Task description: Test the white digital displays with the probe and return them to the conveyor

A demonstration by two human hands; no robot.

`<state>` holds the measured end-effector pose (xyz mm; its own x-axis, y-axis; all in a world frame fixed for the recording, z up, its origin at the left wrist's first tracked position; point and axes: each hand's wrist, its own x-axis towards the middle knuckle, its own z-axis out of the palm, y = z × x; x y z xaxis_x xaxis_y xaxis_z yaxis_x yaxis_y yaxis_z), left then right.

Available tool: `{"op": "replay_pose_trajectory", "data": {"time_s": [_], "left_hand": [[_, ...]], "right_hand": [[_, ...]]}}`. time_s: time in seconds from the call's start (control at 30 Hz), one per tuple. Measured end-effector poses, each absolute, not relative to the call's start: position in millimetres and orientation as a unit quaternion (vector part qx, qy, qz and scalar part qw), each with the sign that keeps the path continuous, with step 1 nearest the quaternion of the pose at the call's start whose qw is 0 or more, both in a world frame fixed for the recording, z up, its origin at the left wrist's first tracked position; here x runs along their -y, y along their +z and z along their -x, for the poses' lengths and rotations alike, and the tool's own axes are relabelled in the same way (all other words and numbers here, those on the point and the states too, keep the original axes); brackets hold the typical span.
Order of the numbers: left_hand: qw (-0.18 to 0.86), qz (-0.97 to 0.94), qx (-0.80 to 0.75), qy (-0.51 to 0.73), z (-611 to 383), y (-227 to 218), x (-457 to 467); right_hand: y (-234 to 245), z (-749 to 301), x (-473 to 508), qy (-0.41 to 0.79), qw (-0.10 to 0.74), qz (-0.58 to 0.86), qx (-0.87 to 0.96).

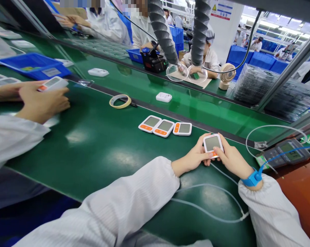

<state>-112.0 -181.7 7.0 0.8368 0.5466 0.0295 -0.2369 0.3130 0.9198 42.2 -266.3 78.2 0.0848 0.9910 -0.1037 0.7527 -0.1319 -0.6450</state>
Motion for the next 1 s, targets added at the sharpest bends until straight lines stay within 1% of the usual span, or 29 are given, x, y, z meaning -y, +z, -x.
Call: {"op": "replay_pose_trajectory", "data": {"time_s": [1.0], "left_hand": [[0.796, -0.534, -0.157, 0.238, 113.3, 12.1, 182.9]], "right_hand": [[79.0, -32.9, 266.2, 0.244, 0.194, 0.731, 0.607]]}}
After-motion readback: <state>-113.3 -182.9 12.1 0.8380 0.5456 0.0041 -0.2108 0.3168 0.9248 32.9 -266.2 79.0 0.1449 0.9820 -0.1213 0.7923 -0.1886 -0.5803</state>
